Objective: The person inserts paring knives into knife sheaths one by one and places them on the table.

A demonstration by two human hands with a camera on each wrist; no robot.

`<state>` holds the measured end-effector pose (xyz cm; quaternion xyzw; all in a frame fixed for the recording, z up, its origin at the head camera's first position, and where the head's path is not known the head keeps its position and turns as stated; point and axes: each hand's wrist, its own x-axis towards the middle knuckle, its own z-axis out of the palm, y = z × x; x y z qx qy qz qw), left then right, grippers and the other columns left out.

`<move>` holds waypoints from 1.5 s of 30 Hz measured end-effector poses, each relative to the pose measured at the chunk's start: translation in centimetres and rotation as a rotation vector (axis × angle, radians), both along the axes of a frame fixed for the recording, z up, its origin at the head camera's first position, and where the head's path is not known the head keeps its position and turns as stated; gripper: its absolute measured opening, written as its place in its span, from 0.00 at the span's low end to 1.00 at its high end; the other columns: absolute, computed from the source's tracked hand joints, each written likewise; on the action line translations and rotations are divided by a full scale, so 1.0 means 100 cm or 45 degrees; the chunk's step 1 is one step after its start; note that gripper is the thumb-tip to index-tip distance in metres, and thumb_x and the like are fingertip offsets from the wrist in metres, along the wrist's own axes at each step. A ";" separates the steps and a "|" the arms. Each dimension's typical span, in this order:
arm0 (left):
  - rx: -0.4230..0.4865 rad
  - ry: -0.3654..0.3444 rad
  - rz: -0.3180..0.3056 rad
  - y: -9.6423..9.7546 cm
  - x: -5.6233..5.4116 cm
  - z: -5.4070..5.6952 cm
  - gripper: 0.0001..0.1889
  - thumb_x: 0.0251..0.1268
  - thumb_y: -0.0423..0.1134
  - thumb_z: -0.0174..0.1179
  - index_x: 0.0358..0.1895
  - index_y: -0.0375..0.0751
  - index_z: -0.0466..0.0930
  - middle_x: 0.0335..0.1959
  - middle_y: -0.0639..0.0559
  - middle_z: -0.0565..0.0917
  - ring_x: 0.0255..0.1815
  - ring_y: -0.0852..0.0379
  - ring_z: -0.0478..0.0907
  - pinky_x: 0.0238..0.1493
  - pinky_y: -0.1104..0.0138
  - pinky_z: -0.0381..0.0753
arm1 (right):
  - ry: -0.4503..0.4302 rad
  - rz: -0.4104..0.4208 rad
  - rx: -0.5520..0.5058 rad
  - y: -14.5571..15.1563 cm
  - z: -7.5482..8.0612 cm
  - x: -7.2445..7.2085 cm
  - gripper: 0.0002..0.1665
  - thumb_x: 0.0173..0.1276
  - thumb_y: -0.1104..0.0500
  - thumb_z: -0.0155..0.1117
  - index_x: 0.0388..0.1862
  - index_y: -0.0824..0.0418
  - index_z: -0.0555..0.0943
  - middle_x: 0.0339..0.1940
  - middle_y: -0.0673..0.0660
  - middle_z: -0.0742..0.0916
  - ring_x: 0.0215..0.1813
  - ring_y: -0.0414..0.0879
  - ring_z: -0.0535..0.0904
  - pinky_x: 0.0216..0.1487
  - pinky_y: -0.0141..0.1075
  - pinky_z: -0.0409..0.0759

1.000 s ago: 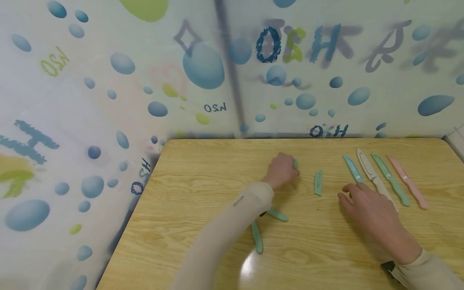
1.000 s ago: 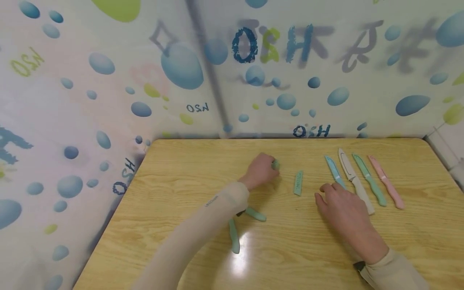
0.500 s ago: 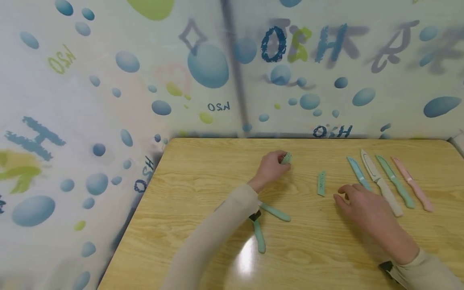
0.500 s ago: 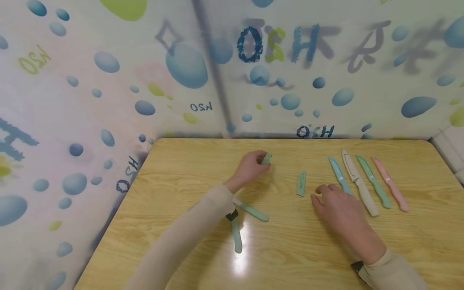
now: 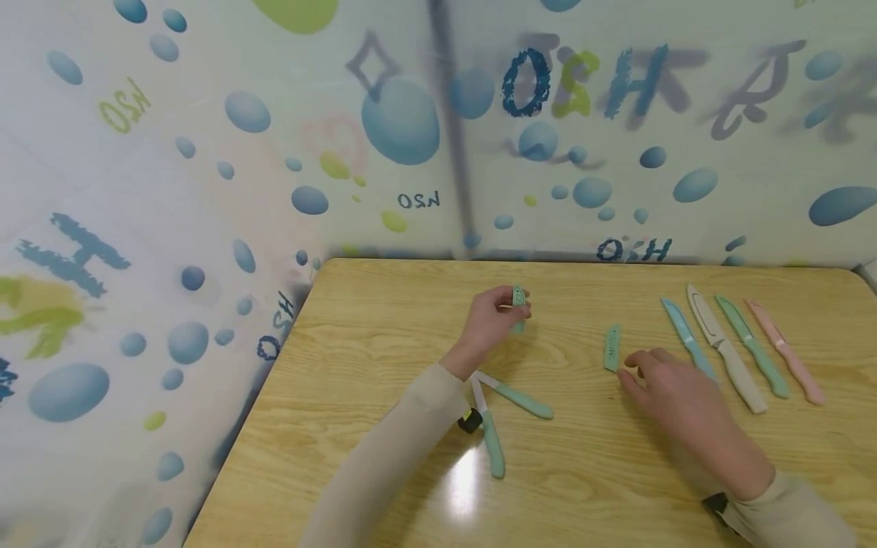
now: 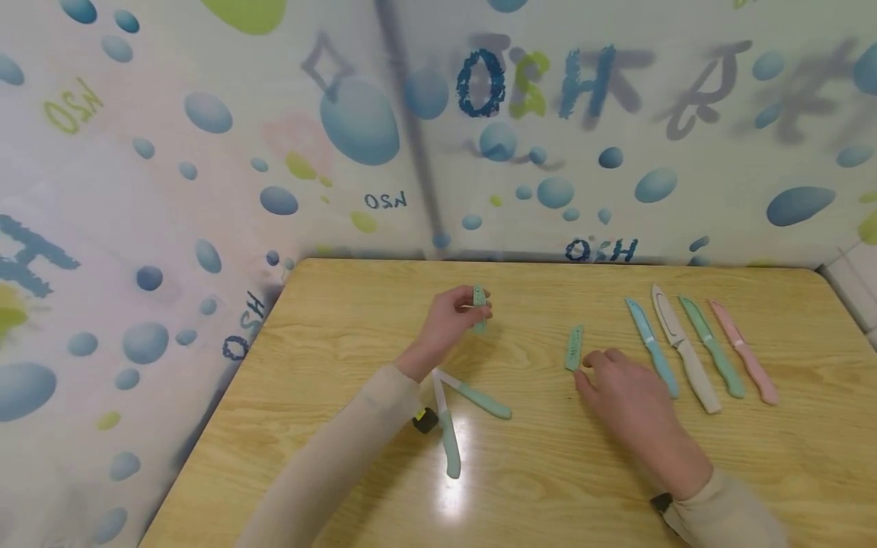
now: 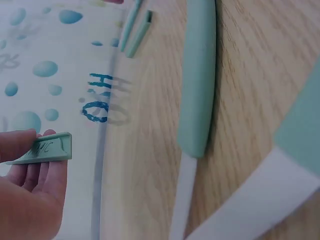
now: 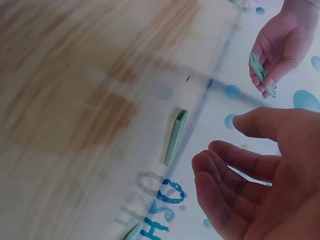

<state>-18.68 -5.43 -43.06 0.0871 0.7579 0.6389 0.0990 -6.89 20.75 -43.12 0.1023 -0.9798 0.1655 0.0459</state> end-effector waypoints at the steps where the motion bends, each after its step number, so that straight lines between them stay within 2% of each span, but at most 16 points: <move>1: 0.042 -0.020 0.012 -0.003 0.001 0.000 0.15 0.74 0.29 0.62 0.59 0.29 0.82 0.50 0.40 0.87 0.47 0.48 0.87 0.47 0.66 0.87 | 0.011 0.003 -0.001 -0.002 0.000 0.000 0.16 0.72 0.56 0.69 0.48 0.69 0.84 0.38 0.63 0.87 0.34 0.54 0.85 0.21 0.42 0.80; 5: 0.228 -0.088 0.053 -0.013 0.007 0.000 0.16 0.75 0.28 0.61 0.61 0.27 0.79 0.52 0.37 0.87 0.51 0.47 0.88 0.53 0.63 0.87 | -0.007 0.023 -0.015 -0.011 0.003 -0.001 0.16 0.73 0.55 0.68 0.48 0.68 0.85 0.39 0.62 0.87 0.36 0.55 0.86 0.25 0.45 0.82; 9: 0.372 -0.128 0.086 -0.024 0.013 0.001 0.16 0.75 0.29 0.61 0.62 0.26 0.77 0.54 0.36 0.87 0.54 0.45 0.87 0.57 0.60 0.86 | -0.061 0.089 -0.073 -0.024 0.005 -0.003 0.15 0.73 0.55 0.68 0.47 0.66 0.85 0.40 0.60 0.87 0.37 0.53 0.86 0.30 0.47 0.85; 15: 0.509 -0.163 0.149 -0.035 0.023 -0.001 0.18 0.76 0.29 0.61 0.63 0.27 0.76 0.56 0.34 0.86 0.56 0.44 0.86 0.57 0.59 0.86 | -0.156 0.181 -0.142 -0.046 0.003 -0.005 0.13 0.73 0.54 0.69 0.47 0.63 0.86 0.38 0.53 0.86 0.37 0.46 0.84 0.33 0.43 0.84; 20: 0.609 -0.190 0.214 -0.042 0.029 -0.002 0.18 0.75 0.28 0.61 0.63 0.26 0.74 0.57 0.33 0.85 0.53 0.47 0.87 0.59 0.58 0.85 | -0.145 0.252 -0.140 -0.065 0.002 -0.005 0.13 0.72 0.55 0.69 0.47 0.63 0.85 0.39 0.55 0.86 0.38 0.47 0.84 0.35 0.44 0.85; 27: 0.668 -0.180 0.267 -0.052 0.036 -0.005 0.18 0.76 0.27 0.59 0.63 0.23 0.72 0.58 0.30 0.83 0.51 0.50 0.88 0.56 0.61 0.86 | -0.060 0.346 -0.077 -0.089 -0.002 -0.004 0.15 0.69 0.55 0.72 0.46 0.66 0.86 0.38 0.56 0.85 0.37 0.49 0.82 0.39 0.46 0.85; 31: 0.719 -0.196 0.292 -0.057 0.039 -0.006 0.16 0.77 0.26 0.58 0.63 0.25 0.73 0.59 0.28 0.82 0.49 0.52 0.89 0.54 0.64 0.87 | -0.045 0.407 -0.042 -0.100 -0.007 -0.006 0.16 0.69 0.55 0.73 0.47 0.66 0.85 0.37 0.55 0.83 0.35 0.47 0.79 0.36 0.43 0.83; 38: 0.780 -0.235 0.320 -0.062 0.042 -0.009 0.20 0.77 0.25 0.57 0.66 0.20 0.68 0.56 0.31 0.84 0.47 0.54 0.89 0.53 0.65 0.87 | -0.051 0.506 0.004 -0.110 -0.015 -0.011 0.14 0.69 0.53 0.74 0.44 0.61 0.83 0.35 0.50 0.77 0.33 0.43 0.70 0.32 0.37 0.75; 45: 0.799 -0.237 0.341 -0.065 0.043 -0.012 0.15 0.76 0.24 0.57 0.62 0.27 0.73 0.56 0.32 0.85 0.48 0.53 0.89 0.53 0.64 0.87 | -0.019 0.527 0.032 -0.115 -0.017 -0.015 0.15 0.69 0.52 0.74 0.37 0.59 0.79 0.31 0.50 0.74 0.31 0.45 0.69 0.28 0.35 0.70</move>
